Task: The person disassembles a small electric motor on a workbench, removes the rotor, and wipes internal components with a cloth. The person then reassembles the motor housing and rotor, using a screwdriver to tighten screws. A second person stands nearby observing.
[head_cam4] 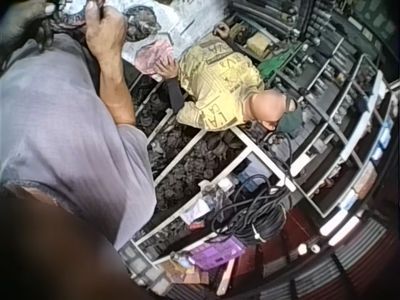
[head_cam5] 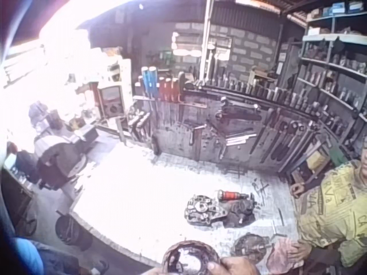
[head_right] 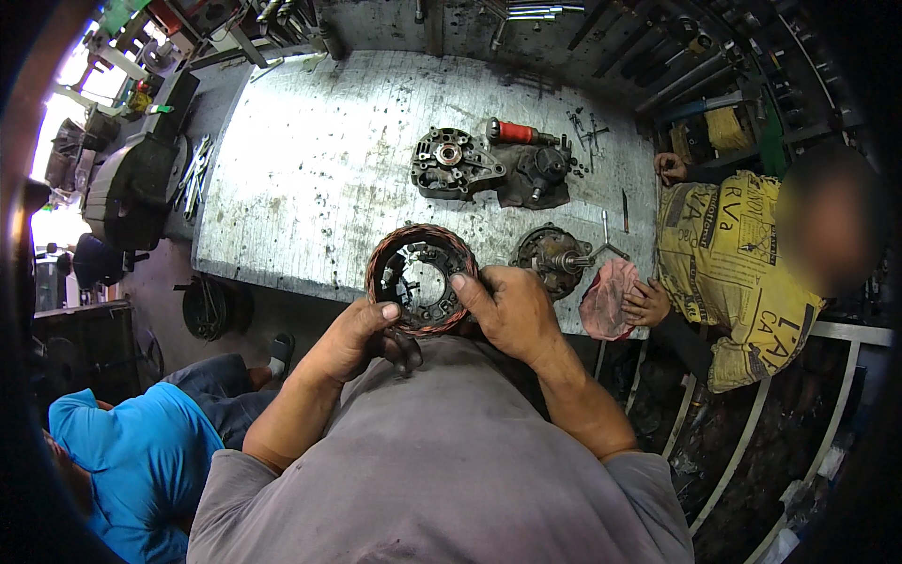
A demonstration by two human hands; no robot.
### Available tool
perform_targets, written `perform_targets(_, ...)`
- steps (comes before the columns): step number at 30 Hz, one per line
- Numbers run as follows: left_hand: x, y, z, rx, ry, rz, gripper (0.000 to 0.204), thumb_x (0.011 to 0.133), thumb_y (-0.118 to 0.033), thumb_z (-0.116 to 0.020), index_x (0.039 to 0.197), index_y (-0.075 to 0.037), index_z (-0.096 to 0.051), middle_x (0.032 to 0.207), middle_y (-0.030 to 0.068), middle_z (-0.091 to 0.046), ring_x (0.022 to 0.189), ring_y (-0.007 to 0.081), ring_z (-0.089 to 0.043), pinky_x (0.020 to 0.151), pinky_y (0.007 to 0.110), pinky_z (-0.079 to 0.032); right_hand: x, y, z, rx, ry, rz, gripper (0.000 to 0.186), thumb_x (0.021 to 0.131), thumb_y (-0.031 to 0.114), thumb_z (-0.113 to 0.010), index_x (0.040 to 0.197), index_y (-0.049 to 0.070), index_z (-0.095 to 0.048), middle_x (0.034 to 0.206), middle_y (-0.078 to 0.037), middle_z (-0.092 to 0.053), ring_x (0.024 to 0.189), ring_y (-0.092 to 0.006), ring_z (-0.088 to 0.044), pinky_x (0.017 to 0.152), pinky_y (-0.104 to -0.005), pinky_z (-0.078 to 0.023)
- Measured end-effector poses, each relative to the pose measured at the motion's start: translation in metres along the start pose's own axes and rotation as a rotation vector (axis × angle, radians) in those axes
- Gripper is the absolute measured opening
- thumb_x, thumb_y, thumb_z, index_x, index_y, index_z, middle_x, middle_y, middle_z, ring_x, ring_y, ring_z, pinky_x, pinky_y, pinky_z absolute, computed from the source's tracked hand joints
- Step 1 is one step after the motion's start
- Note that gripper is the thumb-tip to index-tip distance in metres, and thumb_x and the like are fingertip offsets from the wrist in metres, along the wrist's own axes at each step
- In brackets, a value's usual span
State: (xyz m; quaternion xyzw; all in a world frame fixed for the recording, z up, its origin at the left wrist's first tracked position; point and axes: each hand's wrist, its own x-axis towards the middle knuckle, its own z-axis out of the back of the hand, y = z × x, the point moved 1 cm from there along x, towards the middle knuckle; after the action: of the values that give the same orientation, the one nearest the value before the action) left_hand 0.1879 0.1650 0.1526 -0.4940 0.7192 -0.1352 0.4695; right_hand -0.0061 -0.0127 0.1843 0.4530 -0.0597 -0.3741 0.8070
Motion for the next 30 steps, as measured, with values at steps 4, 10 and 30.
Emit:
perform_targets(4,0.0,0.0,0.0,0.071,0.015,-0.019,0.07,0.099,-0.057,-0.073,0.123,0.009,-0.072,0.093,0.0188,-0.079,0.078,0.0252,-0.079,0.066,0.036,-0.065,-0.002,-0.006,-0.004,0.03,-0.031,0.028,0.065,0.106,0.053,-0.07,0.078,-0.006,-0.069,0.067,-0.026,-0.064,0.059,-0.0342,-0.061,0.061,-0.0493,-0.048)
perform_targets(10,-0.002,-0.004,-0.006,0.08,-0.001,-0.055,0.073,0.096,-0.058,-0.075,0.123,0.009,-0.072,0.09,0.0194,-0.079,0.077,0.0247,-0.079,0.067,0.034,-0.064,-0.004,-0.011,-0.004,0.063,-0.06,0.066,0.063,0.105,0.051,-0.072,0.078,-0.005,-0.067,0.066,-0.024,-0.062,0.057,-0.0314,-0.058,0.059,-0.0481,-0.047)
perform_targets(30,-0.002,0.003,-0.003,0.125,-0.003,-0.075,0.072,0.092,-0.053,-0.079,0.128,0.008,-0.068,0.095,0.0171,-0.078,0.082,0.0248,-0.079,0.072,0.035,-0.065,-0.007,-0.02,-0.012,0.09,-0.099,0.122,0.06,0.103,0.048,-0.075,0.076,-0.004,-0.064,0.064,-0.023,-0.058,0.055,-0.0297,-0.054,0.057,-0.0476,-0.045)
